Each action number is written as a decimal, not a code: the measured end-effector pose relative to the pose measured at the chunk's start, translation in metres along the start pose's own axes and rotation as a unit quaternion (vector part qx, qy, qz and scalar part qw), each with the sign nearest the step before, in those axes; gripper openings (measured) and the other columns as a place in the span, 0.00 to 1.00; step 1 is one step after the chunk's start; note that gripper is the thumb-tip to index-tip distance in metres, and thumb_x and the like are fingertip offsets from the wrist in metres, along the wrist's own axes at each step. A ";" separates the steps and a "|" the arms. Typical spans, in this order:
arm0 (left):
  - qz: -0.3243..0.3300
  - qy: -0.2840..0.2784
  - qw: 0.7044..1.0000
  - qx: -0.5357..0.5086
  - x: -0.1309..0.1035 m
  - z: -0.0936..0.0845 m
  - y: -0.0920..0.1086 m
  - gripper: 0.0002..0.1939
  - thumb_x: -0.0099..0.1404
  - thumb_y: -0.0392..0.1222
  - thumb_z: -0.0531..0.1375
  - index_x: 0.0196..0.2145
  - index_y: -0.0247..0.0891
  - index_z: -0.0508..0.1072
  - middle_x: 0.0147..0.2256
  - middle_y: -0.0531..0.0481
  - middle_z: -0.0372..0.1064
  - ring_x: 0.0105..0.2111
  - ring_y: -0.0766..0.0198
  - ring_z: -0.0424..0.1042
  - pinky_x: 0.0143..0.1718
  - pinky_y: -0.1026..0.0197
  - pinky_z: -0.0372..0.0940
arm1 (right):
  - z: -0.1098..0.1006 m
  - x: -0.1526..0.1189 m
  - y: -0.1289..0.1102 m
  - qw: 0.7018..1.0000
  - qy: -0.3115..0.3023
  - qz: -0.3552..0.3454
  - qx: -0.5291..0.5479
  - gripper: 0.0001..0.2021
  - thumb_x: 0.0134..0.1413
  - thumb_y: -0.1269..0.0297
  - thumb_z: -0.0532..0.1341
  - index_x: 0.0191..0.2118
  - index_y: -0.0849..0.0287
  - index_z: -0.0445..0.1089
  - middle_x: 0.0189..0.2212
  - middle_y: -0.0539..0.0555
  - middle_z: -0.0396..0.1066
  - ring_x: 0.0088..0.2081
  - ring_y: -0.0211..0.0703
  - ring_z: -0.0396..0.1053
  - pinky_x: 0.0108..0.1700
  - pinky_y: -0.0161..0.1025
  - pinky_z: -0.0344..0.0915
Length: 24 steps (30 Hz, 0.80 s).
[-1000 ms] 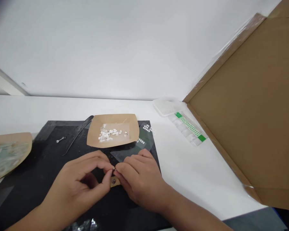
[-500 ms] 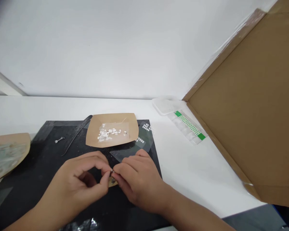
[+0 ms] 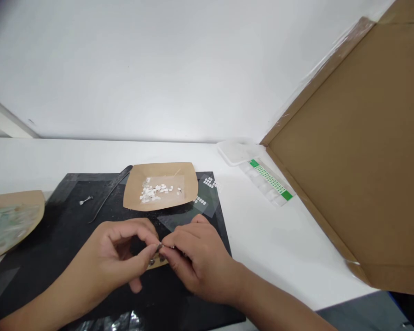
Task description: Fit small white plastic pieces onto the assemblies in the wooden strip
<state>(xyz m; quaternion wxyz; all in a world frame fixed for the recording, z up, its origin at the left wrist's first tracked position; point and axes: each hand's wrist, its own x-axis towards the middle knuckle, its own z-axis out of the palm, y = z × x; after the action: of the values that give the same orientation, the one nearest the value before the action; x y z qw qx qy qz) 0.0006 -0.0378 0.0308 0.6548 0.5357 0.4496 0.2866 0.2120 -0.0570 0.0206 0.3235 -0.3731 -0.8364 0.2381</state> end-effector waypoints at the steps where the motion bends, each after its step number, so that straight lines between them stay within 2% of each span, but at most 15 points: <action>1: -0.006 -0.005 1.000 -0.011 0.000 -0.001 0.001 0.08 0.61 0.43 0.69 0.30 0.35 0.82 0.32 0.49 0.73 0.22 0.66 0.72 0.15 0.65 0.75 | 0.000 0.000 0.000 1.000 0.001 0.002 0.005 0.08 0.75 0.67 0.55 0.40 0.57 0.69 0.29 0.46 0.71 0.29 0.36 0.63 0.39 0.41 0.51; 14: -0.020 -0.067 0.995 -0.069 0.001 -0.007 0.004 0.12 0.67 0.47 0.68 0.34 0.34 0.82 0.34 0.50 0.72 0.20 0.72 0.70 0.15 0.71 0.72 | -0.001 -0.001 0.002 0.999 -0.001 0.011 0.035 0.08 0.75 0.66 0.55 0.41 0.57 0.70 0.28 0.45 0.70 0.29 0.36 0.63 0.40 0.40 0.52; 24: 0.004 -0.082 0.994 -0.075 0.002 -0.007 0.005 0.14 0.66 0.50 0.70 0.37 0.34 0.83 0.34 0.49 0.69 0.24 0.69 0.68 0.16 0.68 0.74 | -0.004 0.002 0.003 0.999 0.029 -0.030 -0.004 0.09 0.76 0.66 0.55 0.41 0.57 0.69 0.27 0.46 0.68 0.28 0.37 0.63 0.39 0.41 0.53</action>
<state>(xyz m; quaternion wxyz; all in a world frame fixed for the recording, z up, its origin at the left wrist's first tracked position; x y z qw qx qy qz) -0.0047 -0.0318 0.0354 0.7267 0.5084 0.3696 0.2772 0.2156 -0.0531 0.0221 0.3528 -0.3558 -0.8384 0.2144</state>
